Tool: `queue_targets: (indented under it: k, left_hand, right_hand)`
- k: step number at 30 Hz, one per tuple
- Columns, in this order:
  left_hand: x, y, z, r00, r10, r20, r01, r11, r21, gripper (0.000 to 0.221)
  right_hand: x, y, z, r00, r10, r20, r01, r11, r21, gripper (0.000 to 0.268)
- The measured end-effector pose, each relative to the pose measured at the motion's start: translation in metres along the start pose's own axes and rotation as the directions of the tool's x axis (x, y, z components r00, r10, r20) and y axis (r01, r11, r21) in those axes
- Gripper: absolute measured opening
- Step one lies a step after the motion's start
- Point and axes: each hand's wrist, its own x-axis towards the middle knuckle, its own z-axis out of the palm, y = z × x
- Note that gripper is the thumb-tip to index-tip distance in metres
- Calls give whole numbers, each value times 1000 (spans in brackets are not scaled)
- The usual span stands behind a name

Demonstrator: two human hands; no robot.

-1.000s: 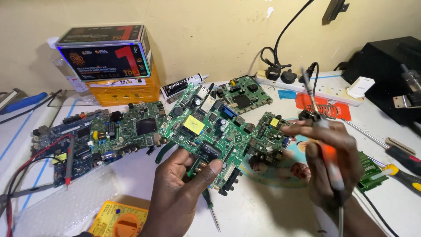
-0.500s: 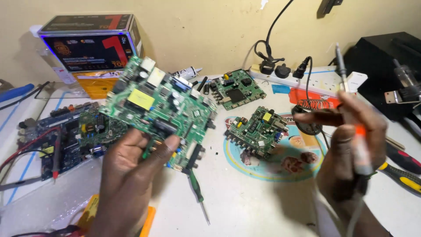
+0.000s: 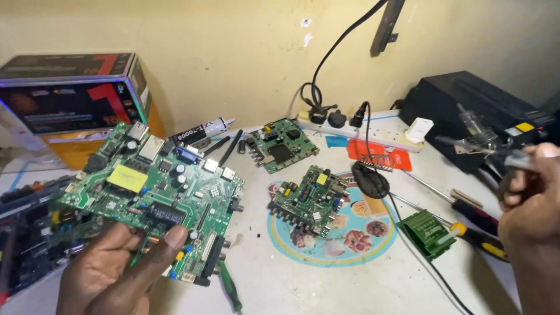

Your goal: Using a heat gun and a probe to repair or desolder components on a printed circuit board at a workbench.

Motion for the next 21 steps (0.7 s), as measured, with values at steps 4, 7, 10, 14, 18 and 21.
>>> queue_targets:
  k: [4,7,10,14,18,21]
  left_hand:
    - [3,-20,-11,995,-65,-70,74,989,125,57]
    - [1,-25,-4,997,-75,-19,77,994,84,49]
    - [4,-24,-1,998,-56,39,56,998,9,36]
    - [3,-22,-9,997,-43,71,46,998,-44,25]
    - [-11,11,0,993,-108,41,112,986,-125,23]
    - [-24,41,8,982,-190,-18,183,965,-186,30]
  right_hand:
    - [-125,-97,72,995,-2,98,-4,998,62,18]
    - [-128,-99,69,986,18,165,-8,998,-61,18]
    - [-129,-101,83,961,41,272,17,978,-208,19]
    - [-138,-98,100,916,103,389,39,940,-340,22]
    - [-141,-148,112,756,437,487,-27,764,-644,50]
    - [18,62,39,770,281,573,83,846,-527,65]
